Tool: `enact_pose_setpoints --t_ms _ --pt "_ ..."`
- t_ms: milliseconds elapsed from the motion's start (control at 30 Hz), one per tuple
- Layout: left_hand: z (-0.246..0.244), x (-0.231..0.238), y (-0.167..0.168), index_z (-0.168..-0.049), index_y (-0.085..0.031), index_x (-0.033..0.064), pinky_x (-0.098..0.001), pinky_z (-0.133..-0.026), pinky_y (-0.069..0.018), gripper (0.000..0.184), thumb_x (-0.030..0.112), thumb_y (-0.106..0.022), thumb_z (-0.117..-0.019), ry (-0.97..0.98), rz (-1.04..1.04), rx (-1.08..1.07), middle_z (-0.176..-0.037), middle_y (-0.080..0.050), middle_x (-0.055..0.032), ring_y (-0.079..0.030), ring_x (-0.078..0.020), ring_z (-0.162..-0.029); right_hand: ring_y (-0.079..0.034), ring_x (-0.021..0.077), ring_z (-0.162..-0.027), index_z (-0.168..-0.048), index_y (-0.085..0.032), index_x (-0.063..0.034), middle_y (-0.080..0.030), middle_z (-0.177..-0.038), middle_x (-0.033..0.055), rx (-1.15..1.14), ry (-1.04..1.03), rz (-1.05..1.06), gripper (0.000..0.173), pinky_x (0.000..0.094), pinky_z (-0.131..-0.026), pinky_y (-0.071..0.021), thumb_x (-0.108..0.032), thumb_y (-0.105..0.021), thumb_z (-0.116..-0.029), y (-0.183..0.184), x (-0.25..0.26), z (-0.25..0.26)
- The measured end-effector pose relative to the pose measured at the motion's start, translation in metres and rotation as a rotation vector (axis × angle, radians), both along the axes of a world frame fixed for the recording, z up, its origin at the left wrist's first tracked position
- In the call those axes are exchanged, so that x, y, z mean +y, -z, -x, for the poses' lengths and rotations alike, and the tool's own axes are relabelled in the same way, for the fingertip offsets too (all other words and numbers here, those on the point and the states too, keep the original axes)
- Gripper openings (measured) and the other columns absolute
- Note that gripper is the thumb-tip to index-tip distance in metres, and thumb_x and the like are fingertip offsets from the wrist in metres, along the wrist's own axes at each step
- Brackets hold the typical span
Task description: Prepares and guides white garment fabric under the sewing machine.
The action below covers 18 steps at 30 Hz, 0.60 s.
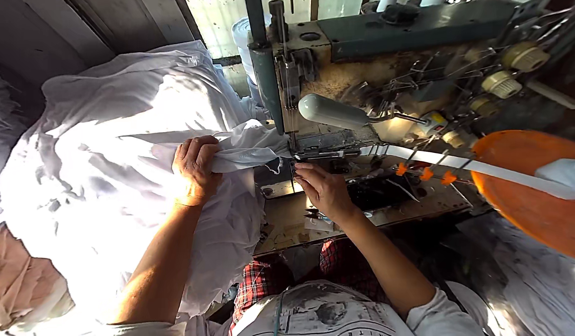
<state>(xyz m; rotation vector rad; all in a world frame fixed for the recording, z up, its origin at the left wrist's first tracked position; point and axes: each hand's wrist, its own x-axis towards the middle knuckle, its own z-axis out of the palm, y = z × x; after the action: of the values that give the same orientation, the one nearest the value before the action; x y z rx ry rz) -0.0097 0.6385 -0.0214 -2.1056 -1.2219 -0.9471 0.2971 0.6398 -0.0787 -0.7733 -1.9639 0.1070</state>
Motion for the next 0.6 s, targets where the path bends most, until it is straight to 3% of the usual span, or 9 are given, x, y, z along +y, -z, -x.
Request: enact_pose_setpoints --t_ms 67,167,267,333,400,500,533,567,600 --pt "0.002 0.0 0.002 -0.105 -0.062 -0.0077 -0.0573 -0.093 -0.0485 0.023 0.008 -0.059 -0.0886 -0.029 0.039 0.016 -0.116 -0.067 -0.0288 -0.064 -0.0479 -0.107 -0.075 0.0206 -0.093 -0.106 -0.077 -0.0029 -0.074 -0.12 0.011 -0.038 0.023 -0.011 0.019 0.0354 -0.07 -0.0617 -0.016 -0.066 -0.0977 0.001 -0.008 -0.004" --pt "0.007 -0.006 0.008 -0.116 -0.061 -0.0083 -0.061 -0.099 -0.0455 0.036 0.013 -0.063 -0.087 -0.094 0.146 0.005 -0.126 -0.062 -0.03 -0.06 -0.0501 -0.116 -0.072 0.0193 -0.075 -0.108 -0.076 -0.0013 -0.073 -0.116 0.0133 -0.002 0.03 0.008 0.021 0.0322 -0.062 -0.0599 -0.016 -0.066 -0.098 0.006 -0.028 -0.013" --pt "0.006 -0.019 0.015 -0.142 -0.047 -0.0076 -0.069 -0.106 -0.039 0.071 0.024 -0.073 -0.0832 -0.229 0.299 -0.153 -0.15 -0.042 -0.0333 -0.044 -0.0545 -0.135 -0.071 0.0189 -0.073 -0.109 -0.075 0.0012 -0.072 -0.116 0.0169 0.086 -0.002 0.139 0.021 0.0319 -0.062 -0.0592 -0.014 -0.066 -0.0978 0.019 -0.053 -0.025" --pt "0.012 -0.026 0.026 -0.149 -0.038 -0.007 -0.0708 -0.111 -0.0327 0.089 0.032 -0.077 -0.0796 -0.32 0.349 -0.255 -0.154 -0.036 -0.0351 -0.037 -0.0559 -0.141 -0.073 0.02 -0.078 -0.108 -0.074 0.0023 -0.072 -0.116 0.0178 0.119 -0.035 0.215 0.02 0.0331 -0.066 -0.0606 -0.012 -0.065 -0.0972 0.031 -0.064 -0.031" --pt "0.032 -0.026 0.047 -0.138 -0.051 -0.0065 -0.0685 -0.111 -0.0332 0.08 0.046 -0.07 -0.0816 -0.367 0.354 -0.243 -0.145 -0.049 -0.0317 -0.044 -0.0533 -0.137 -0.074 0.0209 -0.085 -0.103 -0.074 0.0019 -0.073 -0.113 0.0172 0.137 -0.061 0.238 0.016 0.0337 -0.069 -0.0612 -0.009 -0.065 -0.0961 0.046 -0.069 -0.032" --pt "0.045 -0.034 0.053 -0.126 -0.062 -0.0085 -0.0611 -0.111 -0.0373 0.057 0.034 -0.061 -0.0874 -0.267 0.374 -0.31 -0.134 -0.061 -0.0283 -0.055 -0.0447 -0.13 -0.074 0.023 -0.092 -0.099 -0.074 0.002 -0.073 -0.109 0.0167 0.145 -0.116 0.3 0.013 0.0366 -0.074 -0.0615 -0.005 -0.063 -0.094 0.059 -0.072 -0.03" --pt "0.046 -0.041 0.046 -0.126 -0.061 -0.0094 -0.055 -0.107 -0.0428 0.053 0.03 -0.06 -0.0894 -0.215 0.399 -0.401 -0.127 -0.064 -0.0277 -0.061 -0.038 -0.122 -0.074 0.0228 -0.093 -0.098 -0.073 0.0014 -0.073 -0.107 0.0158 0.144 -0.134 0.315 0.012 0.037 -0.075 -0.0613 -0.005 -0.063 -0.0942 0.06 -0.072 -0.028" --pt "0.05 -0.047 0.041 -0.12 -0.06 -0.0105 -0.0457 -0.092 -0.0497 0.049 0.028 -0.061 -0.089 -0.13 0.399 -0.5 -0.111 -0.067 -0.0244 -0.065 -0.0269 -0.103 -0.073 0.023 -0.093 -0.098 -0.073 0.0015 -0.073 -0.106 0.0157 0.145 -0.151 0.33 0.012 0.0377 -0.076 -0.0613 -0.005 -0.064 -0.0944 0.061 -0.073 -0.026" --pt "0.062 -0.05 0.036 -0.12 -0.059 -0.0091 -0.0318 -0.083 -0.0523 0.046 0.027 -0.062 -0.0911 0.017 0.421 -0.556 -0.103 -0.067 -0.0155 -0.063 -0.012 -0.091 -0.073 0.0236 -0.093 -0.098 -0.074 0.002 -0.073 -0.105 0.0159 0.139 -0.166 0.345 0.012 0.0386 -0.077 -0.0614 -0.006 -0.065 -0.0951 0.06 -0.073 -0.024"
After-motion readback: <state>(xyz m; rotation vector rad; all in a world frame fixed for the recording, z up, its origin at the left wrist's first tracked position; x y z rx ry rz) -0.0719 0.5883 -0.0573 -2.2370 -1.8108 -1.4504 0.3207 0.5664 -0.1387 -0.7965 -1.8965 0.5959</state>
